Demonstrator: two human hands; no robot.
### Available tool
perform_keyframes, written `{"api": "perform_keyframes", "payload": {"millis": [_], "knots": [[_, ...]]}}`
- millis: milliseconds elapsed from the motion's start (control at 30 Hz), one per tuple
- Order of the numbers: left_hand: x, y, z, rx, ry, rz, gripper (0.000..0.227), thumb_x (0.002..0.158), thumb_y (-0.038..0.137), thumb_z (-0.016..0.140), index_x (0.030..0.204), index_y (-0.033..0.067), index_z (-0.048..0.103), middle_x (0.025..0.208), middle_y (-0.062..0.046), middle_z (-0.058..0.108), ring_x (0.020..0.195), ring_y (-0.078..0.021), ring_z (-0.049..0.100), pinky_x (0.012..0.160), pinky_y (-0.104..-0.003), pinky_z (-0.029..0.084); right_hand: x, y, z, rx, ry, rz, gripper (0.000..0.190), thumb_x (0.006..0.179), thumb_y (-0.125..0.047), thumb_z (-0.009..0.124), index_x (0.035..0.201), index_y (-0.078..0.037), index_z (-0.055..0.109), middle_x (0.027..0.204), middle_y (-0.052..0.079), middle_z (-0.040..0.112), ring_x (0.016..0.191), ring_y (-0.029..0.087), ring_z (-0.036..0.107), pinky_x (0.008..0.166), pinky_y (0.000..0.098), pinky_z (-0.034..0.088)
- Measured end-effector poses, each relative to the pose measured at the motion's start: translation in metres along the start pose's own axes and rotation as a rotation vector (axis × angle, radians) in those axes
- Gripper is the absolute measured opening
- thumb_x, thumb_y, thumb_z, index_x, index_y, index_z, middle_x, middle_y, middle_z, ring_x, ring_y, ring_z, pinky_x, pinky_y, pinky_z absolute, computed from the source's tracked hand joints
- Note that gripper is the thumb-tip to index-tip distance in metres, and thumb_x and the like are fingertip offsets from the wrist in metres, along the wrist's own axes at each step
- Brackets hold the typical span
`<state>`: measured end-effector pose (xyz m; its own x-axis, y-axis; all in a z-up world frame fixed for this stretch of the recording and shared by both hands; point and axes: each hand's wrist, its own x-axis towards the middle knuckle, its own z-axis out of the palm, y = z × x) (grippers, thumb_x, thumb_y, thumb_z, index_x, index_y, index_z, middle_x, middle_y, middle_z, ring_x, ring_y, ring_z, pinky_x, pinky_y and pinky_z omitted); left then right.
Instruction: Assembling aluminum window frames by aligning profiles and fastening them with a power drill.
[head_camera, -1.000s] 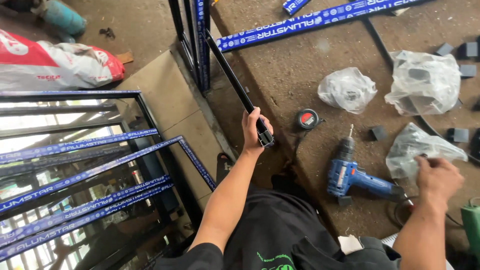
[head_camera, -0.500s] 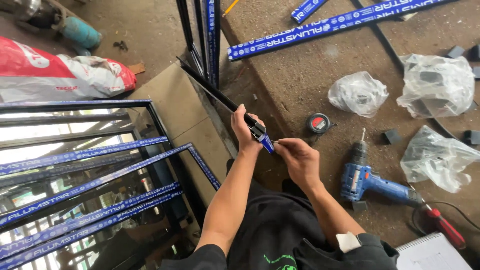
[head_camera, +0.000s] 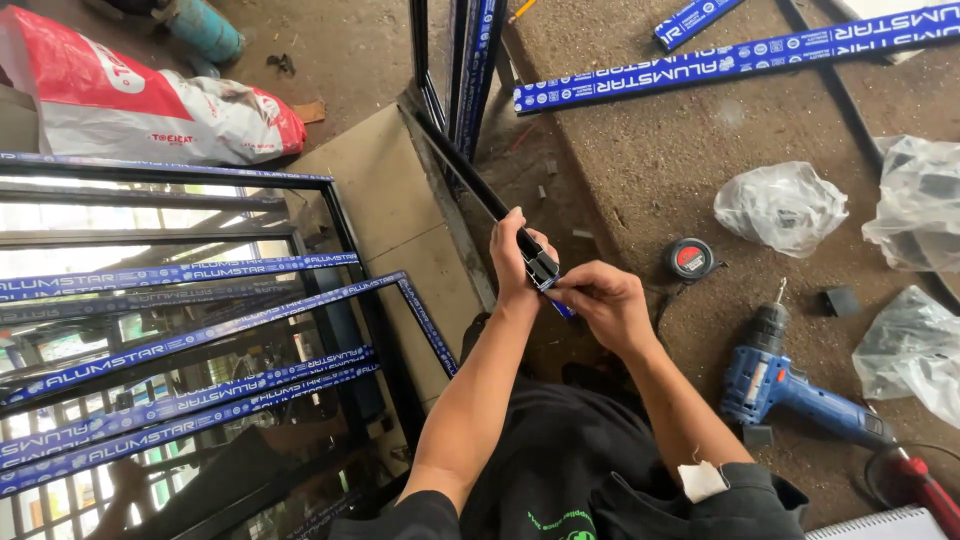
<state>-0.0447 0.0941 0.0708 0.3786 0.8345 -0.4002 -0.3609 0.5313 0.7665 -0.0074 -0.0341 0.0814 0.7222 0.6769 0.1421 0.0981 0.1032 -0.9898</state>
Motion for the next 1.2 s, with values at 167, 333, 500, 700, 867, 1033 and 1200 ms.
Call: {"api": "perform_keyframes", "payload": {"millis": [167, 333, 500, 700, 867, 1033, 1200], "knots": [[-0.001, 0.01, -0.009, 0.087, -0.133, -0.089, 0.027, 0.094, 0.031, 0.066, 0.096, 0.0091, 0.05, 0.052, -0.016, 0.046, 0.04, -0.0266, 0.055, 0.032, -0.032, 0.04, 0.027, 0.046, -0.005, 0.04, -0.175, 0.09, 0.053, 0.056, -0.008, 0.101, 0.089, -0.005, 0.059, 0.074, 0.007, 0.056, 0.072, 0.018, 0.052, 0.063, 0.0349, 0.045], [0.017, 0.012, -0.024, 0.092, -0.155, -0.151, 0.029, 0.096, 0.035, 0.064, 0.098, 0.011, 0.048, 0.054, -0.017, 0.048, 0.041, -0.0288, 0.057, 0.026, -0.033, 0.034, 0.016, 0.077, 0.01, 0.202, -0.147, 0.19, 0.069, 0.057, -0.031, 0.105, 0.104, -0.006, 0.061, 0.088, 0.006, 0.06, 0.087, 0.017, 0.058, 0.081, 0.0336, 0.05], [0.006, 0.056, 0.009, 0.025, -0.077, -0.217, 0.026, 0.092, 0.033, 0.064, 0.091, 0.0148, 0.044, 0.054, -0.006, 0.044, 0.039, -0.0176, 0.046, 0.038, -0.027, 0.038, -0.044, 0.013, -0.09, -0.259, 0.183, 0.298, 0.045, 0.083, -0.008, 0.074, 0.127, -0.007, 0.067, 0.116, 0.013, 0.07, 0.114, 0.024, 0.065, 0.107, 0.0395, 0.047], [0.017, 0.045, 0.015, -0.04, 0.019, -0.236, 0.026, 0.087, 0.03, 0.063, 0.085, 0.0129, 0.044, 0.056, -0.002, 0.043, 0.04, -0.0139, 0.042, 0.037, -0.027, 0.034, -0.185, 0.096, -0.263, -1.361, -0.164, 0.842, 0.112, 0.068, -0.013, 0.072, 0.165, -0.036, 0.021, 0.159, 0.01, 0.04, 0.149, 0.039, 0.031, 0.121, 0.0624, 0.02], [0.006, 0.04, 0.031, -0.082, 0.087, -0.197, 0.026, 0.085, 0.032, 0.064, 0.085, 0.014, 0.045, 0.059, 0.0, 0.041, 0.041, -0.0113, 0.041, 0.038, -0.024, 0.032, -0.199, 0.149, -0.296, -1.538, -0.282, 0.46, 0.118, 0.06, -0.027, 0.079, 0.165, -0.024, 0.027, 0.138, 0.007, 0.061, 0.135, 0.029, 0.053, 0.127, 0.0547, 0.026], [-0.006, 0.04, 0.035, -0.102, 0.031, -0.111, 0.03, 0.085, 0.037, 0.066, 0.085, 0.0129, 0.048, 0.054, -0.002, 0.043, 0.041, -0.0118, 0.042, 0.039, -0.025, 0.031, -0.19, 0.139, -0.284, -1.462, -0.101, 0.299, 0.09, 0.059, -0.03, 0.061, 0.149, -0.024, 0.055, 0.117, 0.012, 0.073, 0.109, 0.036, 0.068, 0.094, 0.0468, 0.05], [-0.012, 0.05, 0.045, -0.125, 0.033, -0.085, 0.033, 0.084, 0.04, 0.066, 0.086, 0.0126, 0.048, 0.055, 0.0, 0.044, 0.042, -0.0098, 0.043, 0.04, -0.023, 0.032, -0.164, 0.073, -0.214, -0.568, 0.09, 0.342, 0.071, 0.065, -0.009, 0.082, 0.133, -0.008, 0.059, 0.109, 0.014, 0.067, 0.094, 0.028, 0.063, 0.085, 0.0418, 0.053]]}}
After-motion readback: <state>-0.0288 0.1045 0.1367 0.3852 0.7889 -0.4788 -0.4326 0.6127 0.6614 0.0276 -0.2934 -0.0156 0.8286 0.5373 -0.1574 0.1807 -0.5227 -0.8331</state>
